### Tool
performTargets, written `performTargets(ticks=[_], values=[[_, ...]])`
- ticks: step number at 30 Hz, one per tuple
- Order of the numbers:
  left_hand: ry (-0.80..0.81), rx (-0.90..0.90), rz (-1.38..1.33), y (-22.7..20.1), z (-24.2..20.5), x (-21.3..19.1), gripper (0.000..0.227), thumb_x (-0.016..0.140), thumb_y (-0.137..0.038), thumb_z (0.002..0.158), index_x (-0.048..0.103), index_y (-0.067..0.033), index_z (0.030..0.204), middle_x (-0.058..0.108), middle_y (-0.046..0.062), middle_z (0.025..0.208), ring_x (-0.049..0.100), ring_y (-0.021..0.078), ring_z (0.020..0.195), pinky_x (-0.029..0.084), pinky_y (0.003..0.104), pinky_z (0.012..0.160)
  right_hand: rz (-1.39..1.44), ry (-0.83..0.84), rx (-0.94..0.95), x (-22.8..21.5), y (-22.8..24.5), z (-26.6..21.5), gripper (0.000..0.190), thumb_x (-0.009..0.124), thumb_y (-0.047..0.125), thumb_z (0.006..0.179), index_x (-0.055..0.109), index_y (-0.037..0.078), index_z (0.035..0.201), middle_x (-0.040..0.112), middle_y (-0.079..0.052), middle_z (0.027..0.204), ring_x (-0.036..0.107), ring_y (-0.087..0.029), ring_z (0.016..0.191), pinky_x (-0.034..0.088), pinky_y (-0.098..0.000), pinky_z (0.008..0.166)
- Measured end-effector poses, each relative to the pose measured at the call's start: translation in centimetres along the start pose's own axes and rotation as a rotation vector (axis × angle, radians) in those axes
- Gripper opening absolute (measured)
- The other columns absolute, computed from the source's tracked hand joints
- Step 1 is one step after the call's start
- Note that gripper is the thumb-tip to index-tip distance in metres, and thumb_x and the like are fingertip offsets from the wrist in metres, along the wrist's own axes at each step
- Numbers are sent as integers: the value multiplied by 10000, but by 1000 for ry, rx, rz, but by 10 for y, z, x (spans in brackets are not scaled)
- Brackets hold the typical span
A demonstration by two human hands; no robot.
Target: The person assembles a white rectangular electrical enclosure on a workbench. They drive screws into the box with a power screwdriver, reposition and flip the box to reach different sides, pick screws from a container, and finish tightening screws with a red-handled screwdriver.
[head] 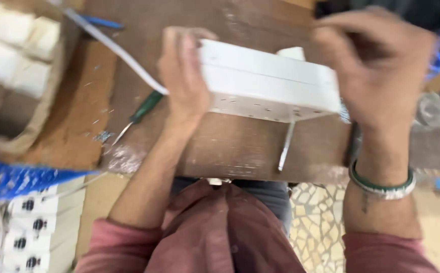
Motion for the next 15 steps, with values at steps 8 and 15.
performTargets(ticks=[8, 15], values=[[50, 73, -32, 7, -2, 3, 289, 289, -304, 1131, 403, -98, 964, 632, 176, 970, 615, 263, 852, 527, 385, 810, -210, -208, 717, 19, -54, -156, 326, 671, -106, 876, 705, -1, 1183, 671, -86, 968, 464, -116, 653, 356, -240, 546], [114, 17, 134, -10, -6, -1, 337, 282, -262, 1127, 565, -79, 1107, 648, 93, 1110, 573, 214, 997, 497, 396, 956, -246, 389, 930, 103, -129, -225, 350, 615, 315, 966, 666, -23, 1040, 695, -239, 821, 648, -422, 654, 520, -505, 594]])
Point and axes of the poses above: each hand's wrist, its own z-axis towards the middle knuckle, its own x-axis out of the palm, y = z × x, the point moved 3 cm from there along z, towards the middle knuckle
